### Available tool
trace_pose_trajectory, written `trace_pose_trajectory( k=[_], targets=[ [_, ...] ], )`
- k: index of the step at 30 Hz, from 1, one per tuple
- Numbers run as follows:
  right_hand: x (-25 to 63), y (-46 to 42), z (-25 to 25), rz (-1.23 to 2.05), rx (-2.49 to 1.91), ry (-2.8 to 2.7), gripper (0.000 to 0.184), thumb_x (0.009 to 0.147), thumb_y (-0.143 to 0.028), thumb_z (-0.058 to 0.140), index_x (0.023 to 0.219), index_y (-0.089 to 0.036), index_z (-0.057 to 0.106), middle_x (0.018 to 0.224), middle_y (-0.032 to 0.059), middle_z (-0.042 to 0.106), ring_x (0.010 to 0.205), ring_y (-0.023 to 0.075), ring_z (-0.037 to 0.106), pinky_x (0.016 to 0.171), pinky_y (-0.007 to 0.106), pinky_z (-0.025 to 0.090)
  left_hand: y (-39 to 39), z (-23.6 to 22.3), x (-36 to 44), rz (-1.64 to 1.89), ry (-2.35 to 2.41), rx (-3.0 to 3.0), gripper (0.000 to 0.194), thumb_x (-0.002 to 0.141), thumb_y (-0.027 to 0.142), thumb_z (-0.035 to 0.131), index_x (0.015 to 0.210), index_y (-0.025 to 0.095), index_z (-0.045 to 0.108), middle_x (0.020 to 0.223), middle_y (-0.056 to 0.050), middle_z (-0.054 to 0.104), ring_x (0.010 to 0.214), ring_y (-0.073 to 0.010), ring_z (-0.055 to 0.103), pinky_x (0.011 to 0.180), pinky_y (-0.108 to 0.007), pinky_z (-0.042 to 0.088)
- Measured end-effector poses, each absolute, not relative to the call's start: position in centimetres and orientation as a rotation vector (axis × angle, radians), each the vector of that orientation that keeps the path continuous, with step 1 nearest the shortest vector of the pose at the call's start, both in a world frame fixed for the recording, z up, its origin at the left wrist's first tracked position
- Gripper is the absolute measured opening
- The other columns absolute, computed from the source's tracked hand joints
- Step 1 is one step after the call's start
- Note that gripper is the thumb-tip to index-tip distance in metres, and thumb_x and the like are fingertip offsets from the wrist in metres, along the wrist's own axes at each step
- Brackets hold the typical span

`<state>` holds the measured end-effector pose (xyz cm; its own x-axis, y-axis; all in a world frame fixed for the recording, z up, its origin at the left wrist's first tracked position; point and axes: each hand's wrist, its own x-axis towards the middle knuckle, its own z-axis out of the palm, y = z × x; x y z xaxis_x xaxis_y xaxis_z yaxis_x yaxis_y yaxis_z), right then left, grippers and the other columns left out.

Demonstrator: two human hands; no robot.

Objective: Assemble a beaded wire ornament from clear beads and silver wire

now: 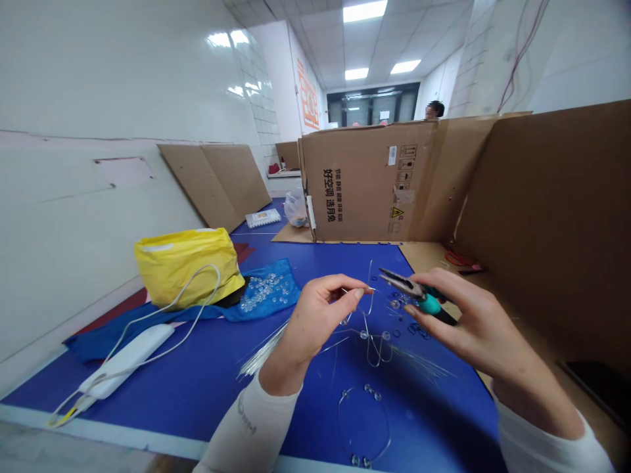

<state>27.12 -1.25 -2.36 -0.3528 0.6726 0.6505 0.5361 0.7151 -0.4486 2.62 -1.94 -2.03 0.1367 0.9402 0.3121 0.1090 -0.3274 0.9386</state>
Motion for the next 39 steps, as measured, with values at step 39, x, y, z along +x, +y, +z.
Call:
trace_pose_trajectory(
  k=[39],
  targets=[
    [27.0,-1.8,-2.5,-0.79,-0.96,-2.203,0.012,0.096,-0.023,0.06,0.103,-0.017,0.068,0.093,0.0105,0.073,0.076,0.0267,0.062,0.065,0.039,0.04,-2.6,-1.0,2.1,1.55,1.267,1.987,0.016,0.087,0.014,0.066,0.085,0.018,0.081,0.08,-0.005,0.081,0.068,-0.0143,0.07,0.063,-0.026,0.054]
  ],
)
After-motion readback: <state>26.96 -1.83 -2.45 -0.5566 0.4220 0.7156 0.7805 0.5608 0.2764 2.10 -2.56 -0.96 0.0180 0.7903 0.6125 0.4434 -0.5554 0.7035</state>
